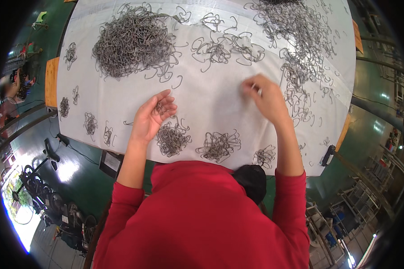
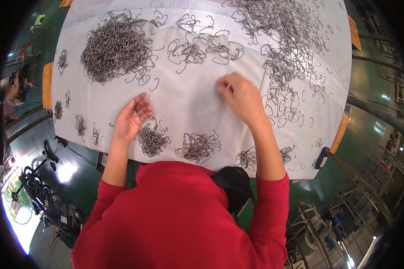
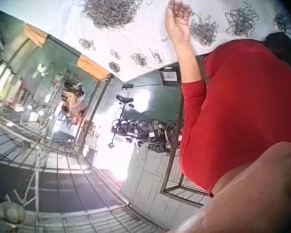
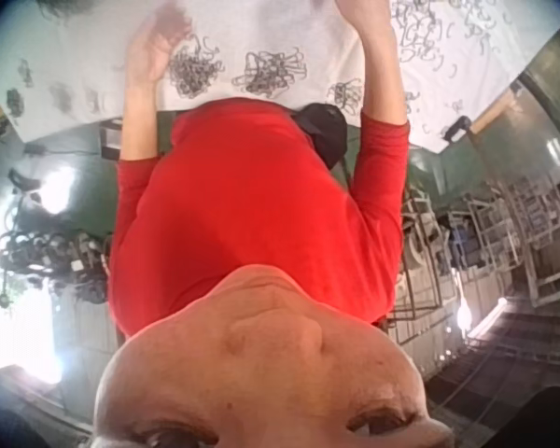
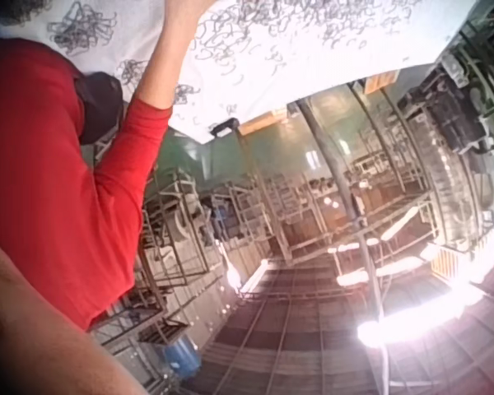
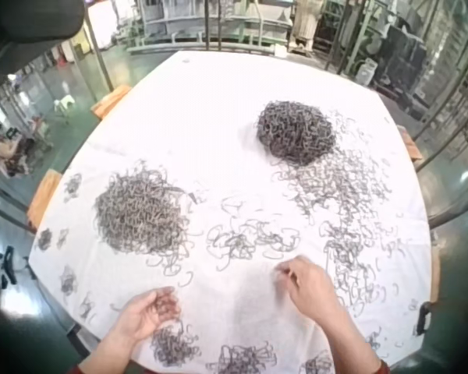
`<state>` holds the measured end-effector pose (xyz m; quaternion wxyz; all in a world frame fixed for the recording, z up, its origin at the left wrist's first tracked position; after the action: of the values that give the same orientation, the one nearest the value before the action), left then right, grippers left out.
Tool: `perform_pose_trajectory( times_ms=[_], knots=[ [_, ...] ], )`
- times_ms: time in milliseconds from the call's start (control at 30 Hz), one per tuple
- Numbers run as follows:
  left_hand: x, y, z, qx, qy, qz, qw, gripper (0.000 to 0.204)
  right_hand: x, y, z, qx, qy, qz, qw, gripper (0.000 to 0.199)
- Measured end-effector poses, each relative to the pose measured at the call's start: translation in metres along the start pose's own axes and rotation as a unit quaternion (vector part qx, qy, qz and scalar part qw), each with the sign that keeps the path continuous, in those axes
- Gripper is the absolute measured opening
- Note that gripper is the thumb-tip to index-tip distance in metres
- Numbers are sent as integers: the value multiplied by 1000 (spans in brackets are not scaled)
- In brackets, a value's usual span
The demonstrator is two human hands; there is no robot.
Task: The person repeatedly picks up small metal hooks from a large pile on a white table and transfers them into a smaller pile in their left hand. The person continues this sorting action throughout the clip, gradually reducing the larger pile while accumulating hooks in their hand.
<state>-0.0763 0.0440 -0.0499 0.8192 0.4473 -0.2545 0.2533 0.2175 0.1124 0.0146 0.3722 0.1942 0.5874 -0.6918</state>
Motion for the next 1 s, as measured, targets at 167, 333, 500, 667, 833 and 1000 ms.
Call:
perform_pose_trajectory(
  times_ms=[167,333,500,667,833,1000],
  knots=[
    [0,-1,1,6,5,6,1000,40,-16,8,-35,22,152,105,983,12],
    [0,-1,1,6,8,1,1000,40,-12,26,-29,34,78,115,990,18],
    [-2,-1,0,-9,-7,-1,1000,41,-11,9,-37,18,106,62,992,28],
    [1,0,0,-2,-6,1,1000,40,-10,14,-54,22,133,145,980,34],
    [0,0,1,3,-1,-1,1000,40,-4,6,-57,-13,94,151,984,36],
    [0,1,0,1,2,-4,1000,40,12,-16,-63,-88,106,116,984,40]
  ],
)
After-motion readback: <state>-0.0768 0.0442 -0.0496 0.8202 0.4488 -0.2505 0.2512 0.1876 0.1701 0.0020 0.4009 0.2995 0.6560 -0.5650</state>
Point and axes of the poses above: each hand's wrist, its own z-axis away from the middle knuckle, its own x-axis out of the palm, y = z × x, the point moved 4 cm from there along -z, towards the middle knuckle, and after that the axes turned 5 degrees about x, right-handed, at the moved point
